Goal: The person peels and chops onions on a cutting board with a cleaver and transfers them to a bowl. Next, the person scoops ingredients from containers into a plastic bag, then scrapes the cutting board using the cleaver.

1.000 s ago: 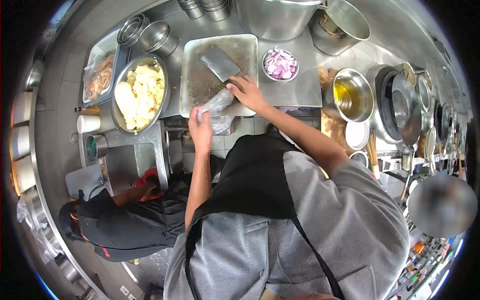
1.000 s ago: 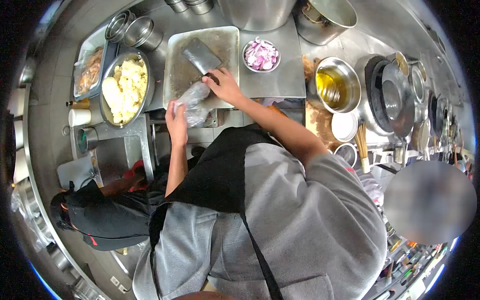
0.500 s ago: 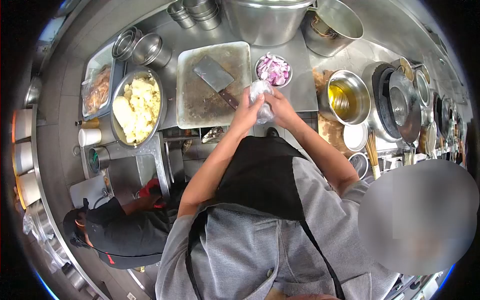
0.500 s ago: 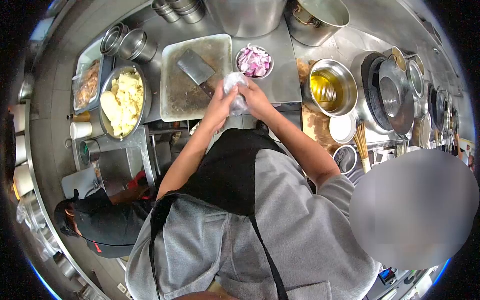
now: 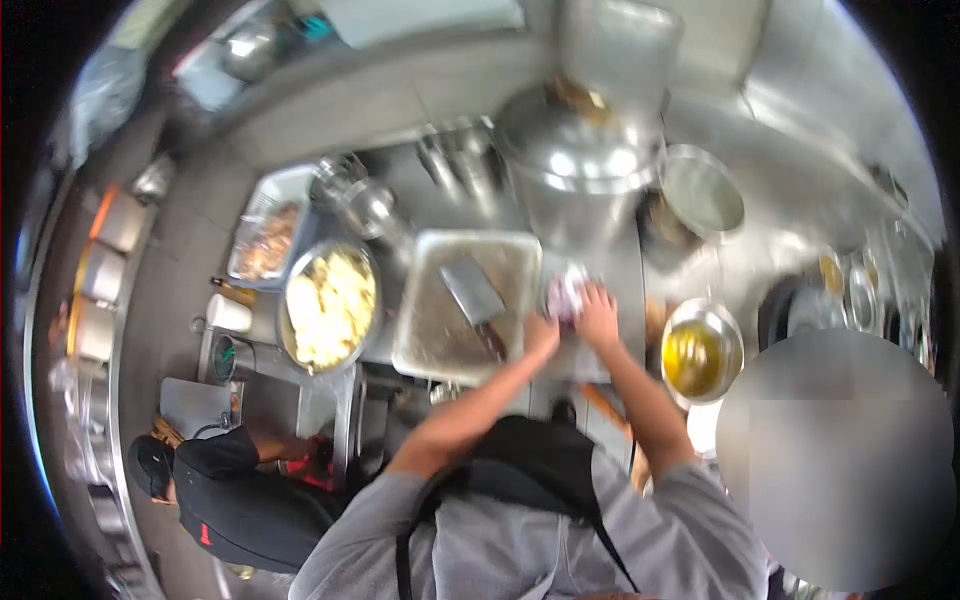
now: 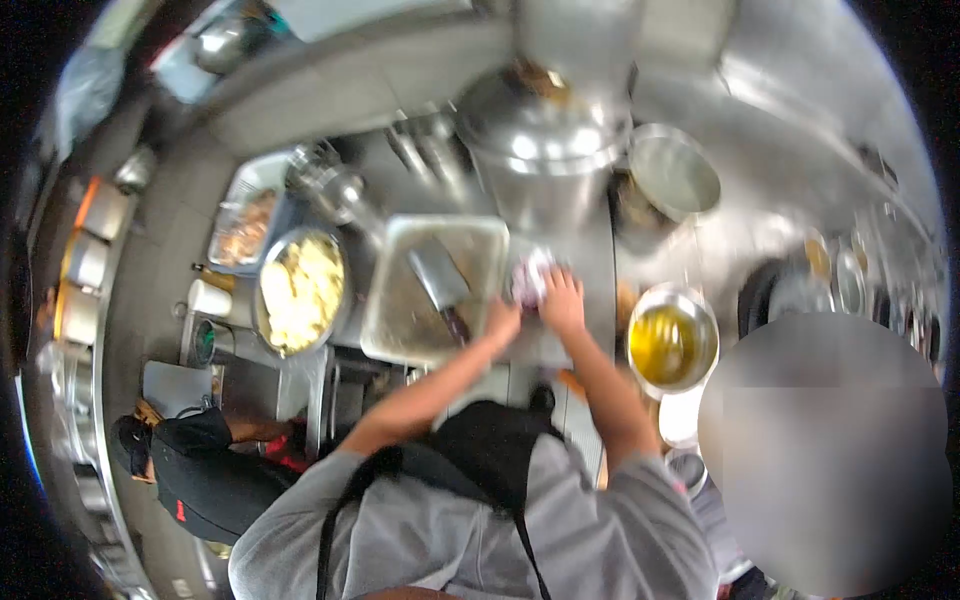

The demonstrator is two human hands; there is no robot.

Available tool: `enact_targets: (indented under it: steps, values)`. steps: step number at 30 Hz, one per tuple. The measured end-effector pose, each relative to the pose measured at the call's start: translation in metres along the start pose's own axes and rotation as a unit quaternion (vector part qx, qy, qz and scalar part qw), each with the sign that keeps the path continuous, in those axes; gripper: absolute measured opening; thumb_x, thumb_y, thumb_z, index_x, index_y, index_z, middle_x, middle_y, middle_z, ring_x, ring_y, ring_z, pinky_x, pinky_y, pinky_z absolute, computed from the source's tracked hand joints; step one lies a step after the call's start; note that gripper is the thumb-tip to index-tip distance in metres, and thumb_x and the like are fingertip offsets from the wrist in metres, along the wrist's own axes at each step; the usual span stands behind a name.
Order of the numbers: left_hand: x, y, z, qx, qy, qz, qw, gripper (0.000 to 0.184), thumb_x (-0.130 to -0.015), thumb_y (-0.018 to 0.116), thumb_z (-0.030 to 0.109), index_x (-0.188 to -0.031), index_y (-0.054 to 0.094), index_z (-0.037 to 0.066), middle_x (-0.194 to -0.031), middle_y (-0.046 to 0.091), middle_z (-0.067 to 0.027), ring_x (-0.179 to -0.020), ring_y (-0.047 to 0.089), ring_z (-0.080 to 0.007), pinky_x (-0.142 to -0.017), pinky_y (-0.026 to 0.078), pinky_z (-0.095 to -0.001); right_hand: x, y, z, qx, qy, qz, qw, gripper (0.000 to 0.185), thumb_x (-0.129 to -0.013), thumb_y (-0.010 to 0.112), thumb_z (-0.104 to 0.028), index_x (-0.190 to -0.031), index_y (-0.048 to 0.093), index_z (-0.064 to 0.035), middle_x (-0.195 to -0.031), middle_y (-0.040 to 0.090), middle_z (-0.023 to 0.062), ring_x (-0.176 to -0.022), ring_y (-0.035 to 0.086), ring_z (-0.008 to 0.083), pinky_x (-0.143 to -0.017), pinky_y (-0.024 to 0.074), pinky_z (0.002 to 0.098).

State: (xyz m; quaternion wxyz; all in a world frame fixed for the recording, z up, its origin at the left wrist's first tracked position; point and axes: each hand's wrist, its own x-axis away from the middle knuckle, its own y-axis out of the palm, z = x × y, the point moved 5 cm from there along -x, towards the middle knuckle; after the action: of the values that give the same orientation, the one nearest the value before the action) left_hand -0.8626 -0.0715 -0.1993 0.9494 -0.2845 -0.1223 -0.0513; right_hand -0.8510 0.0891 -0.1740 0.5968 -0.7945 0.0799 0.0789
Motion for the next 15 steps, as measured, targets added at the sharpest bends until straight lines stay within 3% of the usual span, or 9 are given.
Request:
enact_targets:
  steps: [1,2,4,7,10,14,15]
  values:
    - [-0.009,0.019,-0.019,-0.013,0.001,0.014,1.000,0.060,-0.102,0.056,0.030,-0.147,0.043,-0.008,-0.146,0.052,-0.0299,-0.130,0.057,-0.0418,-0.108,0.047,-0.0478,-0.001,-0.006,-0.004,-0.023,0.010,-0.013,1.000,0.067,-0.081,0.070,-0.020,-0.146,0.052,-0.0160,-0.149,0.051,0.0102,-0.143,0.042,0.0333,-0.114,0.0348,0.0528]
    - [-0.036,0.060,-0.067,0.200,-0.098,-0.205,0.953,0.041,-0.102,0.054,0.020,-0.137,0.053,-0.001,-0.133,0.062,-0.0212,-0.107,0.069,-0.0297,-0.085,0.061,-0.0428,-0.003,-0.011,-0.007,-0.033,0.011,-0.025,0.999,0.065,-0.082,0.071,-0.022,-0.144,0.053,-0.0153,-0.148,0.051,0.0100,-0.141,0.043,0.0337,-0.112,0.0350,0.0537]
    - [-0.015,0.051,-0.042,0.319,-0.155,-0.152,0.922,0.029,-0.098,0.052,0.004,-0.126,0.058,0.004,-0.119,0.066,-0.0126,-0.090,0.070,-0.0200,-0.069,0.065,-0.0361,-0.008,-0.034,-0.019,-0.051,0.006,-0.068,0.996,0.066,-0.082,0.071,-0.023,-0.145,0.052,-0.0159,-0.145,0.051,0.0131,-0.137,0.045,0.0337,-0.111,0.0362,0.0536]
    - [-0.006,0.048,-0.033,0.375,-0.182,-0.039,0.908,0.033,-0.094,0.050,-0.005,-0.124,0.058,0.005,-0.113,0.067,-0.0114,-0.091,0.070,-0.0227,-0.076,0.066,-0.0390,-0.012,-0.084,-0.038,0.014,-0.048,-0.019,0.999,0.064,-0.087,0.071,-0.029,-0.146,0.052,-0.0126,-0.144,0.051,0.0168,-0.134,0.047,0.0379,-0.108,0.0374,0.0537]
    - [0.012,0.022,0.012,0.401,-0.157,-0.097,0.898,0.042,-0.091,0.050,-0.009,-0.129,0.055,0.005,-0.115,0.066,-0.0108,-0.092,0.070,-0.0230,-0.079,0.067,-0.0399,-0.021,-0.014,-0.004,-0.081,0.012,-0.076,0.994,0.069,-0.089,0.069,-0.038,-0.148,0.050,-0.0085,-0.141,0.052,0.0205,-0.133,0.046,0.0392,-0.108,0.0382,0.0534]
    - [-0.008,0.047,-0.012,0.432,-0.134,-0.079,0.888,0.044,-0.092,0.054,-0.003,-0.134,0.056,0.010,-0.120,0.066,-0.0105,-0.096,0.071,-0.0242,-0.064,0.065,-0.0382,-0.009,0.008,0.001,-0.022,-0.037,-0.012,0.999,0.072,-0.086,0.071,-0.041,-0.146,0.050,-0.0069,-0.139,0.053,0.0212,-0.131,0.049,0.0402,-0.110,0.0394,0.0521]
    - [-0.008,0.041,-0.011,0.397,-0.115,-0.066,0.908,0.045,-0.093,0.055,0.001,-0.137,0.053,0.011,-0.118,0.067,-0.0104,-0.092,0.071,-0.0240,-0.063,0.065,-0.0401,-0.018,0.005,-0.001,-0.019,-0.048,-0.009,0.999,0.072,-0.086,0.072,-0.040,-0.146,0.049,-0.0057,-0.139,0.052,0.0215,-0.129,0.050,0.0407,-0.109,0.0408,0.0517]
